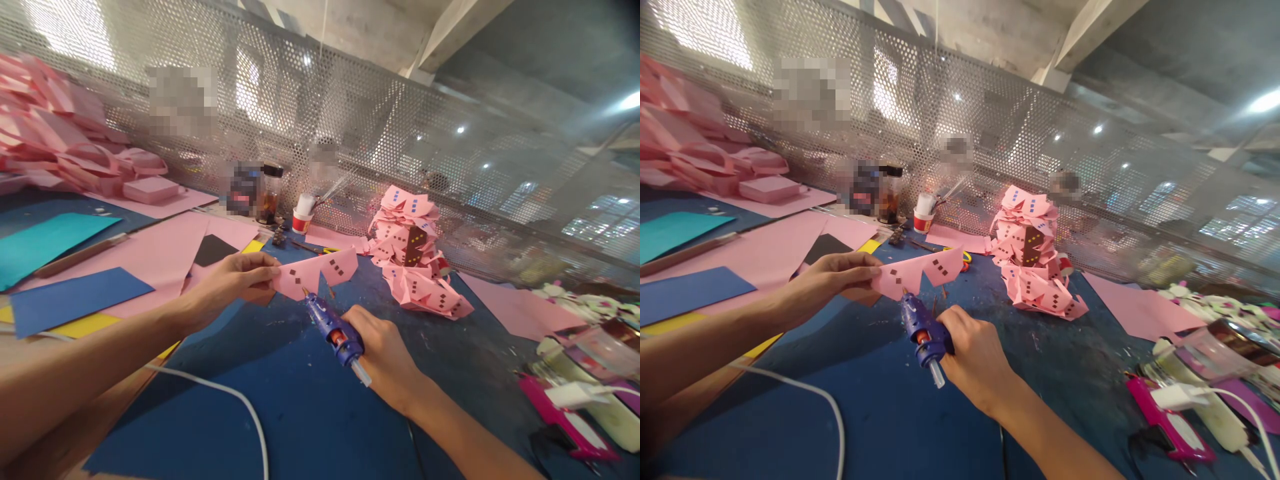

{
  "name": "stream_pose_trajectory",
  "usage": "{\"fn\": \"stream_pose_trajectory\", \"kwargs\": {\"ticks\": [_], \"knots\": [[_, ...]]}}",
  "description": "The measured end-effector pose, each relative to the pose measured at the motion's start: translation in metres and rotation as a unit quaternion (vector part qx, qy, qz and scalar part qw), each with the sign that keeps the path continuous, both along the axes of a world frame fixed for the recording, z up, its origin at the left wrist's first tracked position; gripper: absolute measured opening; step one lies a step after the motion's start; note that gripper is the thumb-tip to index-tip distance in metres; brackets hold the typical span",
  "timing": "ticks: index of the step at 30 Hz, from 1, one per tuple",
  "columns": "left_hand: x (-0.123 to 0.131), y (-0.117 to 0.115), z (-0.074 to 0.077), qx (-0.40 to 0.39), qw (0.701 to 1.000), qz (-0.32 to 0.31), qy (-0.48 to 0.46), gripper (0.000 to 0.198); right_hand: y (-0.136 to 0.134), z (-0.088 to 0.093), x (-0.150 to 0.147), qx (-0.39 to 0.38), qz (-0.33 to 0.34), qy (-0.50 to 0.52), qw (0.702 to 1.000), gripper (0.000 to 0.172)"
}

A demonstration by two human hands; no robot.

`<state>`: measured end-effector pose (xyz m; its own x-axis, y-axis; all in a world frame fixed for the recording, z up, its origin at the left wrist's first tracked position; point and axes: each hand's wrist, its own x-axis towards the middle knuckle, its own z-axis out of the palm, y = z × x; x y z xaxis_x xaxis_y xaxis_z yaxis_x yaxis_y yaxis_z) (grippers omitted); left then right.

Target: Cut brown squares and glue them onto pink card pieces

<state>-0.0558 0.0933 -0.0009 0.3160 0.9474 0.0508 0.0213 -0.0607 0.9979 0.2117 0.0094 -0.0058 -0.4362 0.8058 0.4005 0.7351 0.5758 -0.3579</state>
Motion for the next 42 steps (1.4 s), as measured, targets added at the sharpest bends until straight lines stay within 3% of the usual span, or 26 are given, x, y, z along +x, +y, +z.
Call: {"fn": "stream_pose_trajectory", "kwargs": {"ticks": [13,42], "knots": [[-0.001,0.008,-0.01,-0.012,1.0,-0.009,-0.022,0.029,0.001,-0.001,-0.001,-0.012,-0.01,-0.004,1.0,0.008],[-0.001,0.007,-0.009,-0.007,1.0,0.001,-0.029,0.026,-0.001,-0.002,-0.002,-0.006,-0.023,-0.017,1.0,0.013]]}}
